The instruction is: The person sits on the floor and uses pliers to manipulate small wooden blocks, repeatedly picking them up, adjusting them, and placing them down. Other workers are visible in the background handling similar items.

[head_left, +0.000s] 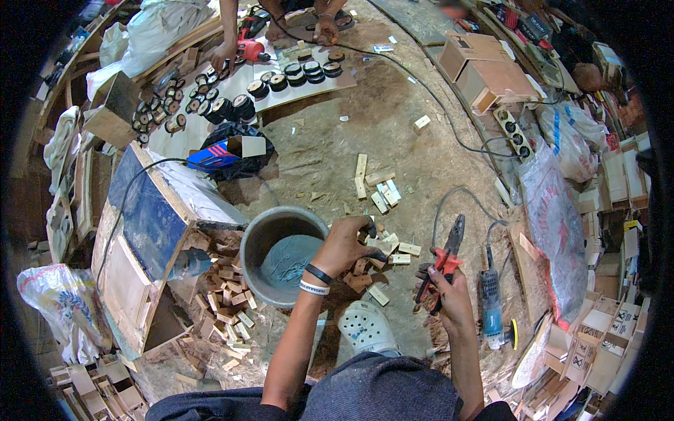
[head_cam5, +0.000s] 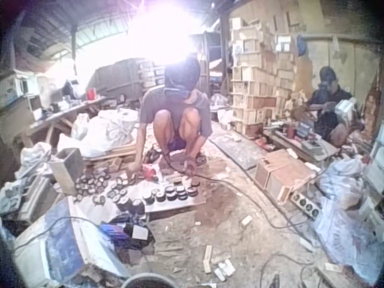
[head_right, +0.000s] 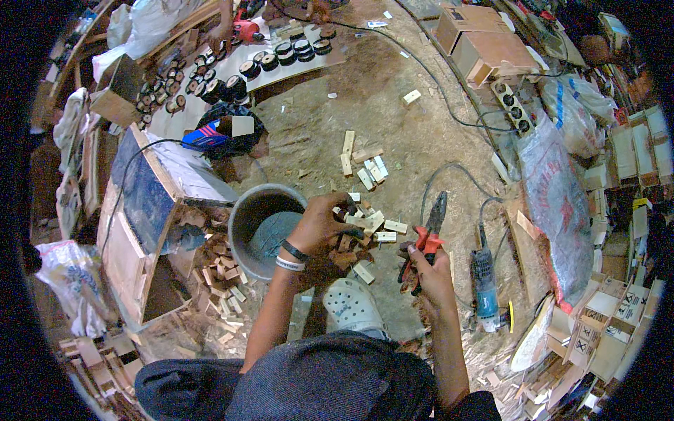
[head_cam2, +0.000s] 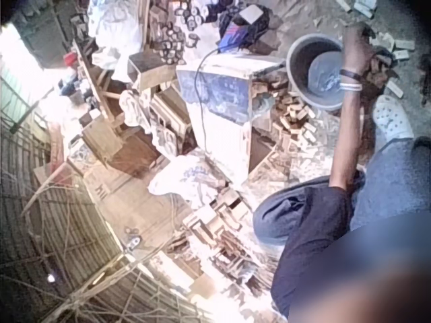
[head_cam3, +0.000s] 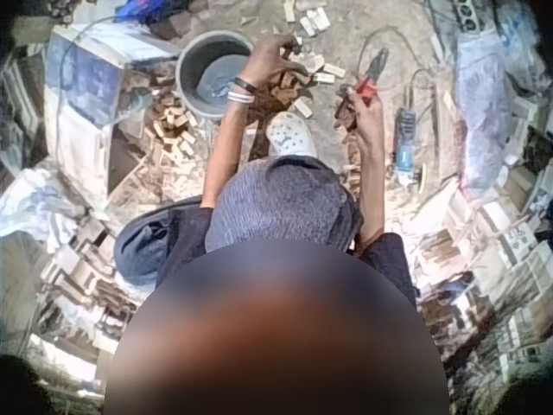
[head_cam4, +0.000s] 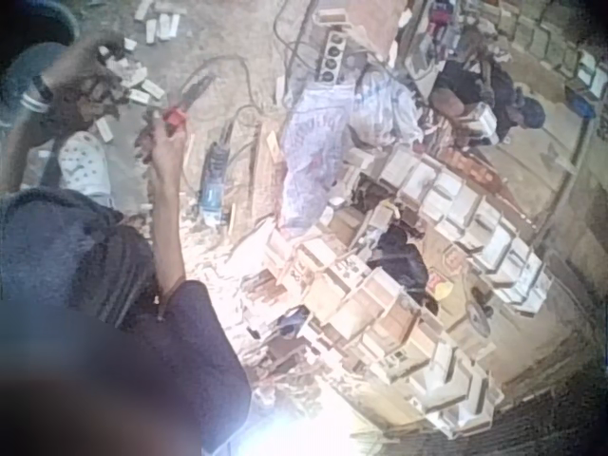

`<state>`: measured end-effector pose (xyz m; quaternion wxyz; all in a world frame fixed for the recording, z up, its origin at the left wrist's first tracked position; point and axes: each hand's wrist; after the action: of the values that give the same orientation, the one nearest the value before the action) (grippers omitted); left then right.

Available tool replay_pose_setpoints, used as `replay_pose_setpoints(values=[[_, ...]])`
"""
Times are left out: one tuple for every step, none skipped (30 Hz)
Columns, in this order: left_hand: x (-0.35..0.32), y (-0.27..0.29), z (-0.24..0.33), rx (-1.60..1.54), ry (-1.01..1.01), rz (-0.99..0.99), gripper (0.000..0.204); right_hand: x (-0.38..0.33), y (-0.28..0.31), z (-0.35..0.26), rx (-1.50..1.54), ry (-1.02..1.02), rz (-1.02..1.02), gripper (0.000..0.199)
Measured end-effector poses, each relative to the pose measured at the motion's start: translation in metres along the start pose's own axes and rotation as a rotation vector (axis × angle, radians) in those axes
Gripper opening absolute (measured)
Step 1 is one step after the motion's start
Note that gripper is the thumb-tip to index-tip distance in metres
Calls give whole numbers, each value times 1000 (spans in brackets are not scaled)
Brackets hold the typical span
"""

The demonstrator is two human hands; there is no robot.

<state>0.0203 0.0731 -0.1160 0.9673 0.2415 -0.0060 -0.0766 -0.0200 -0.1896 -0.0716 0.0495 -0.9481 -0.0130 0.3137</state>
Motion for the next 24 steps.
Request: replay_pose_setpoints(values=[[1,2,3,-6,9,-16,35,1,0,1,-21,16,-10,44],[1,4,6,-15,32,-33,35,2,-1,1,-32,29,-19,43],[0,5,9,-45,61,-51,35,3,-1,1,-39,37,-17,43],[2,5,11,-42,-17,-24,33,3,-2,0,-52,32,-30,41],[2,5,13,-61,-88,2,31,2,-2,-2,-59,23,-31,40],[3,5,15,-96,-152,14,30,2,-4,-4,-60,17,-25,39],[3,5,17,-164,-81,15,31,1,-5,-7,-81,27,-34,39],[2,4,19,-247,-1,3,32,1,-6,-9,-96,39,-36,39],[2,5,22,-375,63,-12,33,1,-7,-11,-118,43,-25,39],[4,3,25,-635,74,-8,36,0,-7,-14,-168,43,-31,39],[4,3,27,-692,94,-11,34,-1,-7,-16,-225,36,-26,38],[4,4,30,-772,111,-30,33,-2,-7,-18,-294,33,-23,38],[5,5,32,-853,128,-50,32,-3,-7,-20,-306,55,-71,38],[6,5,35,-809,125,-42,31,-4,-7,-21,-330,80,-119,37],[7,6,37,-766,123,-35,30,-5,-7,-22,-385,76,-139,37],[8,6,39,-705,149,-25,30,-9,-8,-22,-362,101,-155,35],[8,6,41,-745,102,-5,30,-12,-10,-23,-368,99,-143,34],[8,6,44,-769,83,18,30,-14,-11,-24,-400,48,-111,34],[8,5,46,-780,61,35,30,-16,-12,-26,-428,155,-167,34],[7,6,47,-762,82,23,30,-18,-12,-29,-481,213,-204,34],[6,8,48,-733,101,5,30,-19,-13,-32,-560,241,-217,35],[5,8,49,-703,120,-13,31,-21,-12,-34,-535,244,-287,35],[4,9,50,-746,95,-2,31,-23,-11,-37,-535,215,-332,35],[4,9,52,-790,70,9,31,-24,-10,-38,-546,201,-379,36]])
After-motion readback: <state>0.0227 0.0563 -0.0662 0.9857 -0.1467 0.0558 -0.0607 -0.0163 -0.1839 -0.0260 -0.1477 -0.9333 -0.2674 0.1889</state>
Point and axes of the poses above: each hand's wrist, its own x-axis towards the middle knuckle, its own y-axis out of the back of the hand, z = x × y, and after that the axes turned 2 degrees about -z, right-handed
